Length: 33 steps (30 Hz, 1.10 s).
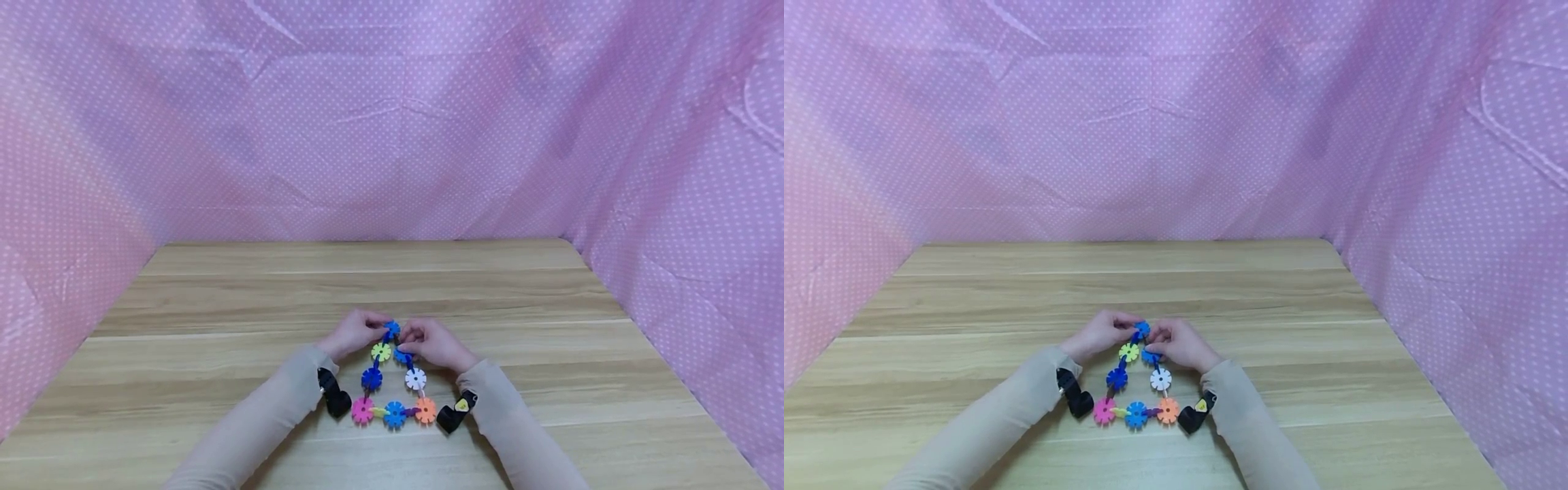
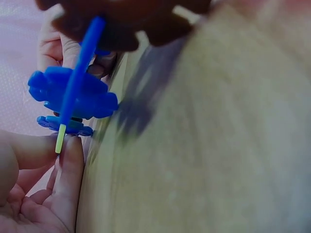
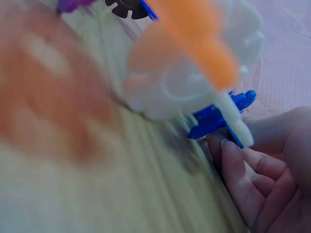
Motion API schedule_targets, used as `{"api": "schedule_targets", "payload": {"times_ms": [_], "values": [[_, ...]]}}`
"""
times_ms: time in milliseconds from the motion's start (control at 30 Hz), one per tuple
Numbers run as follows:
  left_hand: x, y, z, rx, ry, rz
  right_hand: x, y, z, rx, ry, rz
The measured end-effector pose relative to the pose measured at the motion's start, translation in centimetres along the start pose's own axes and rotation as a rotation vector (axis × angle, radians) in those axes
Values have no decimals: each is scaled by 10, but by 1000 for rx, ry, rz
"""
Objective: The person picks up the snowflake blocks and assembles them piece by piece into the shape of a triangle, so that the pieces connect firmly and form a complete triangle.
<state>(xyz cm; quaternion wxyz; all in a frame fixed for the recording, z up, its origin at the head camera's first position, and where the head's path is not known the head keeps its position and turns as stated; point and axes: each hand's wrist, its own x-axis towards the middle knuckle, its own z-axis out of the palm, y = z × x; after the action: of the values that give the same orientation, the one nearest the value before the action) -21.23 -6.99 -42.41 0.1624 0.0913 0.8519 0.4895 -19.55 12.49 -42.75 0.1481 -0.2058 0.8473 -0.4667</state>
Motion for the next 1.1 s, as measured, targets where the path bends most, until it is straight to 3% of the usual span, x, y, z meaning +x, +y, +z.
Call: {"api": "schedule_targets", "payload": {"times_ms": [567, 833, 1100], "values": [[0, -3, -1, -23, -37, 47, 2, 2, 2, 26, 39, 9], [-9, 1, -7, -207, -94, -2, 3, 2, -9, 170, 63, 116], [-19, 3, -6, -153, -96, -2, 11, 2, -23, 207, 121, 162]]}}
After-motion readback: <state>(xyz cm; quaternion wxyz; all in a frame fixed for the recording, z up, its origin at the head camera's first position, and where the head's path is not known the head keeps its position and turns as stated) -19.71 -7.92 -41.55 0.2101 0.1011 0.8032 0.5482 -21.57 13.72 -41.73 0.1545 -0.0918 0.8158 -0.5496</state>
